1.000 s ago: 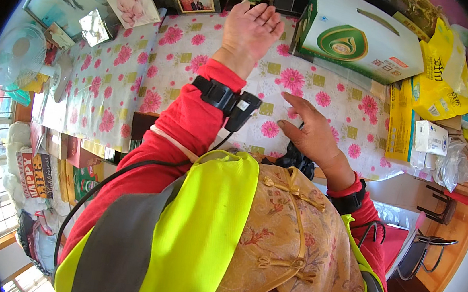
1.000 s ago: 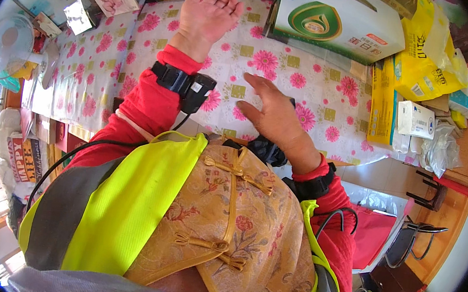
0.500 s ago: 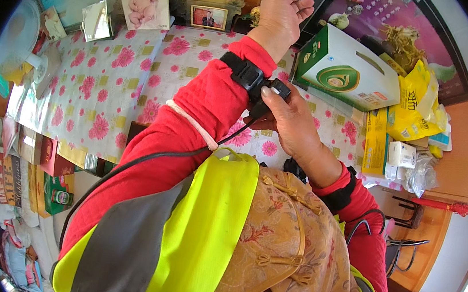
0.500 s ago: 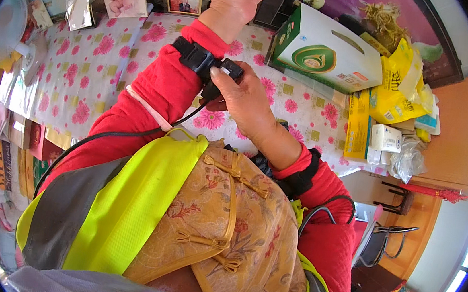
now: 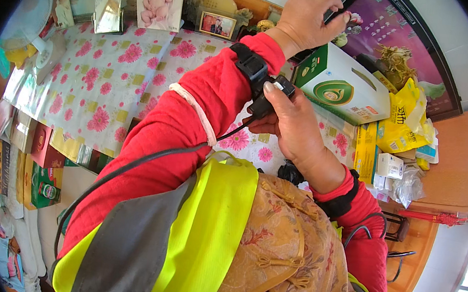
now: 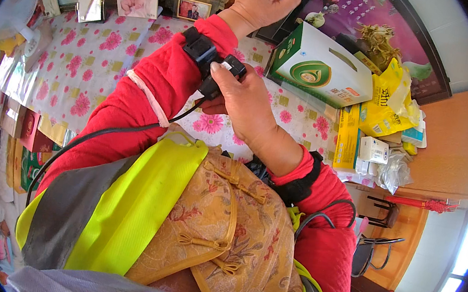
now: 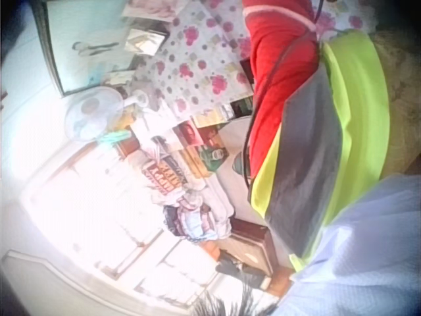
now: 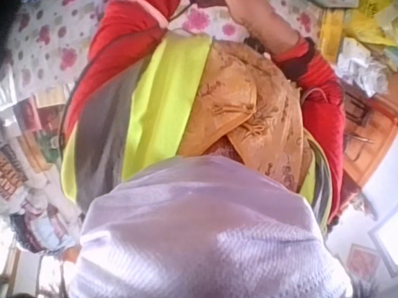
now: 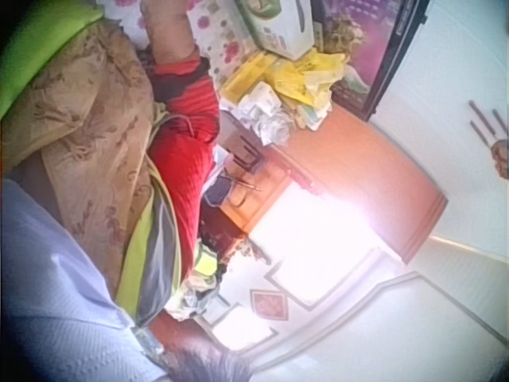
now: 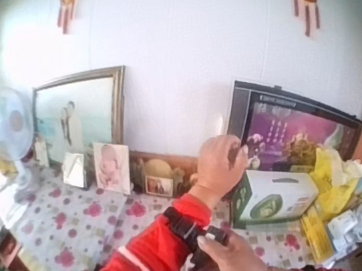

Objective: The person wipes a floral-patterned table surface and the front of a wooden cabinet using a dark cloth. They move several boxes and a green basket aside to reach the cabinet, then continue wiping the table and repositioning items.

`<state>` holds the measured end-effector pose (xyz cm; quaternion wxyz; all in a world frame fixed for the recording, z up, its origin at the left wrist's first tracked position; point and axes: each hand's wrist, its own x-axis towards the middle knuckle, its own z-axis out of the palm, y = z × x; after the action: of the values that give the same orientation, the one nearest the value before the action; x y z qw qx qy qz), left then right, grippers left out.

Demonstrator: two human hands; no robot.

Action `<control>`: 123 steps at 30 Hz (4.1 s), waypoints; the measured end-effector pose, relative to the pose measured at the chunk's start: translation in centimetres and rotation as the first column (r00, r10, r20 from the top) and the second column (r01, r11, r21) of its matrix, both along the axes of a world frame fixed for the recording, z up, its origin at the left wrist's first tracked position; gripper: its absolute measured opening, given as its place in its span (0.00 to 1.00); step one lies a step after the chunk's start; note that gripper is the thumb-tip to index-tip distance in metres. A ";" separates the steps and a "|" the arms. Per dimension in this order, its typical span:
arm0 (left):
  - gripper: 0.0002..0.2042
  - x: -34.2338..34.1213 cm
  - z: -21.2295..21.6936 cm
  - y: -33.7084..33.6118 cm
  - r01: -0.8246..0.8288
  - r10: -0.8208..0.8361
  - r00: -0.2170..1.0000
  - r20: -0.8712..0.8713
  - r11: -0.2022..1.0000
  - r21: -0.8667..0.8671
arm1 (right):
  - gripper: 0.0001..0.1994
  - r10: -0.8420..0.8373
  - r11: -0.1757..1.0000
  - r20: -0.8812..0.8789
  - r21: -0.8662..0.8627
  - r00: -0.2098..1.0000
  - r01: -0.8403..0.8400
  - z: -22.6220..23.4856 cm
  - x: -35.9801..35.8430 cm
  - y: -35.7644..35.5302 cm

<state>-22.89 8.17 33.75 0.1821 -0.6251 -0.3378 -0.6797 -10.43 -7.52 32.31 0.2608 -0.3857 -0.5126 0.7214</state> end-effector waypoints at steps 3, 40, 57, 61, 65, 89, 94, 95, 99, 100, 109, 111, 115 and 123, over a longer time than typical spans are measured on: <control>0.06 0.5 0.1 0.1 -0.041 0.053 0.994 -0.099 0.992 0.117 | 0.14 0.011 1.000 -0.029 -0.010 1.000 -0.011 0.6 0.2 -0.2; 0.08 2.4 -3.1 1.7 0.861 -0.147 -0.381 0.913 0.304 0.408 | 0.27 -0.084 -0.404 0.604 0.707 0.793 -0.581 4.8 3.4 3.2; 0.09 7.1 -6.1 -1.7 0.355 -0.041 0.856 0.515 0.771 -0.529 | 0.24 0.167 -0.414 0.763 0.629 0.624 -0.658 6.1 0.5 4.5; 0.07 6.5 -6.6 -1.7 0.070 -0.070 0.998 -0.006 0.998 -0.008 | 0.21 0.189 -0.376 0.772 0.628 0.607 -0.682 6.5 -0.3 5.0; 0.12 6.8 -7.1 -0.9 0.365 -0.318 0.928 0.196 0.885 -0.290 | 0.22 0.205 -0.348 0.759 0.646 0.618 -0.679 5.8 0.0 4.5; 0.11 9.9 -4.9 -8.3 0.969 -0.326 -0.059 0.943 -0.246 -0.025 | 0.02 -0.612 0.676 -0.726 -0.275 0.314 0.684 7.2 13.6 24.9; 0.13 12.2 -3.3 -11.8 0.919 -0.483 0.015 0.876 -0.339 -0.202 | 0.01 -0.580 0.704 -0.765 -0.298 0.280 0.645 5.9 15.6 24.5; 0.15 12.5 -3.0 -11.9 0.913 -0.489 0.048 0.871 -0.331 -0.236 | 0.01 -0.535 0.726 -0.797 -0.263 0.281 0.635 5.5 15.9 24.2; 0.20 13.2 -2.2 -11.7 0.871 -0.533 0.176 0.827 -0.307 -0.383 | 0.02 -0.459 0.726 -0.804 -0.093 0.379 0.682 3.9 16.6 23.8; 0.22 13.4 -2.1 -11.5 0.849 -0.529 0.233 0.816 -0.298 -0.436 | 0.03 -0.460 0.687 -0.791 -0.030 0.403 0.726 3.4 16.8 24.0; 0.25 16.8 -2.7 -10.9 0.828 -0.261 0.330 0.907 -0.382 -0.411 | 0.10 -0.512 0.310 -0.719 0.356 0.471 0.881 -1.1 18.7 27.1; 0.24 17.4 -3.2 -10.9 0.820 -0.230 0.272 0.935 -0.453 -0.350 | 0.10 -0.453 0.286 -0.738 0.411 0.500 0.866 -1.6 18.7 26.5; 0.22 18.4 -4.2 -11.1 0.755 -0.165 0.249 0.954 -0.584 -0.298 | 0.12 -0.845 -0.118 -0.351 0.858 0.404 0.499 -2.1 18.6 23.0; 0.22 20.9 -4.6 -12.3 0.629 -0.108 0.314 0.943 -0.721 -0.292 | 0.11 -0.952 -0.086 -0.095 0.995 0.290 0.042 -3.5 21.3 18.2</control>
<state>-2.01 -4.16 29.13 -0.8420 -0.4101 -0.2973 -0.1856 10.89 10.73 28.82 0.4939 -0.5730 -0.6319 -0.1688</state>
